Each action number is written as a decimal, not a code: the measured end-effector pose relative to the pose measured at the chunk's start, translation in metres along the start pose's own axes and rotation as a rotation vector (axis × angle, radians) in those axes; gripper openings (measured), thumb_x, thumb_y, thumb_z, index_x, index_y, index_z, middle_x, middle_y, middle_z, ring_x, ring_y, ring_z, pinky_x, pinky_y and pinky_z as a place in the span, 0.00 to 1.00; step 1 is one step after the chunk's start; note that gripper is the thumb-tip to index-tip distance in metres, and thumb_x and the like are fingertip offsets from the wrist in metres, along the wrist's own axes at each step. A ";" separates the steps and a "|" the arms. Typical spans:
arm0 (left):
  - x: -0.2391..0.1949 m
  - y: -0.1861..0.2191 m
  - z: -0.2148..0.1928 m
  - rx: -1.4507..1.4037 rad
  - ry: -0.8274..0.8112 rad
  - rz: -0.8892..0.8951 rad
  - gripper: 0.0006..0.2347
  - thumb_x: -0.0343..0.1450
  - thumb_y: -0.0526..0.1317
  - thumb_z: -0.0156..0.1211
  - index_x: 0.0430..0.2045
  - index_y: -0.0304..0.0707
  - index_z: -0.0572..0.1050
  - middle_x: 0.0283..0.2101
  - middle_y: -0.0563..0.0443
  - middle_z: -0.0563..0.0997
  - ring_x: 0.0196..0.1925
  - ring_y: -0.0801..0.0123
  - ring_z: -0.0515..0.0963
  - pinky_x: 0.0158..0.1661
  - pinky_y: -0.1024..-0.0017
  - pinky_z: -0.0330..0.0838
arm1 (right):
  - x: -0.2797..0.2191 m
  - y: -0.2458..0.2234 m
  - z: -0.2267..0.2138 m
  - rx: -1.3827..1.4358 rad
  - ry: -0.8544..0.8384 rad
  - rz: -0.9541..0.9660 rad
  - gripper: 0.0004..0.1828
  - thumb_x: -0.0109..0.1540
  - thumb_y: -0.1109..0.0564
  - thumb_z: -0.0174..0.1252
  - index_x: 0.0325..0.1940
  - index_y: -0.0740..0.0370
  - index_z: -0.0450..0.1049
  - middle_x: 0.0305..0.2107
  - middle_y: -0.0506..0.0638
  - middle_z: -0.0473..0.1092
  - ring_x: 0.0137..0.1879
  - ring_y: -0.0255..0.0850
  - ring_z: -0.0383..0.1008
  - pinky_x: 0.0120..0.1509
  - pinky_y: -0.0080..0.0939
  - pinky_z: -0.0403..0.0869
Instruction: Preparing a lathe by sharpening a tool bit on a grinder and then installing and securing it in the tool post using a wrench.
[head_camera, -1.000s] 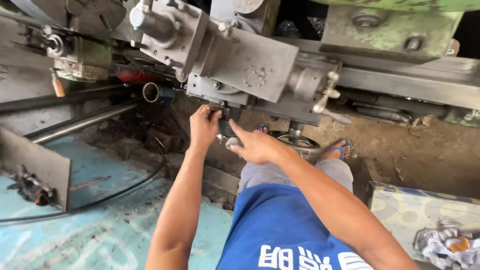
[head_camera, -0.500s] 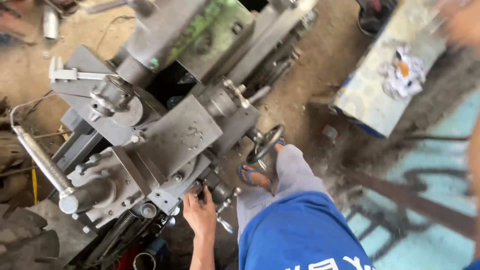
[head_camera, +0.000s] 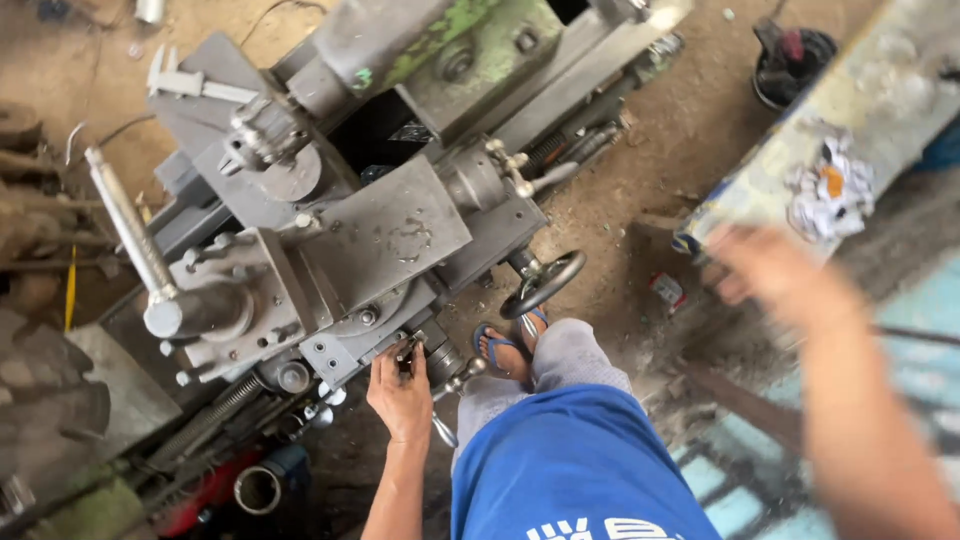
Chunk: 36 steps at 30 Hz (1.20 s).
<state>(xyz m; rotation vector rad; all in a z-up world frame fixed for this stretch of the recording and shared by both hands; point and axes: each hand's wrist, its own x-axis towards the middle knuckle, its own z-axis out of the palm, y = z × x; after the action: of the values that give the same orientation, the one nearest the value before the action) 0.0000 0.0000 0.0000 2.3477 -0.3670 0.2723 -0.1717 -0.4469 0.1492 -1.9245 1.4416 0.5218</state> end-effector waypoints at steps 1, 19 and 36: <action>-0.004 -0.005 0.000 0.063 -0.034 0.045 0.08 0.71 0.40 0.70 0.38 0.38 0.81 0.41 0.49 0.84 0.42 0.62 0.84 0.44 0.68 0.79 | 0.001 0.000 0.044 0.327 -0.191 -0.099 0.22 0.71 0.43 0.49 0.49 0.66 0.75 0.33 0.62 0.75 0.33 0.49 0.69 0.40 0.47 0.65; 0.012 -0.040 -0.002 -0.143 -0.333 0.256 0.05 0.74 0.38 0.61 0.39 0.40 0.81 0.37 0.52 0.79 0.42 0.60 0.82 0.41 0.69 0.80 | -0.114 -0.226 0.202 -0.332 -0.911 -0.627 0.18 0.70 0.52 0.53 0.38 0.71 0.76 0.23 0.58 0.76 0.26 0.42 0.72 0.30 0.44 0.75; 0.023 -0.034 -0.016 -0.141 -0.347 0.327 0.04 0.76 0.36 0.55 0.35 0.41 0.79 0.34 0.54 0.75 0.39 0.60 0.80 0.34 0.67 0.78 | -0.094 -0.240 0.204 -0.421 -0.953 -0.558 0.14 0.64 0.57 0.61 0.36 0.75 0.78 0.19 0.61 0.75 0.22 0.44 0.74 0.26 0.42 0.76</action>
<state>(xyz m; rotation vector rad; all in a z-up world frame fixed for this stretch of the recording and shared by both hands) 0.0320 0.0303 -0.0038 2.1865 -0.9109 -0.0120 0.0413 -0.1978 0.1348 -1.8303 0.1865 1.2939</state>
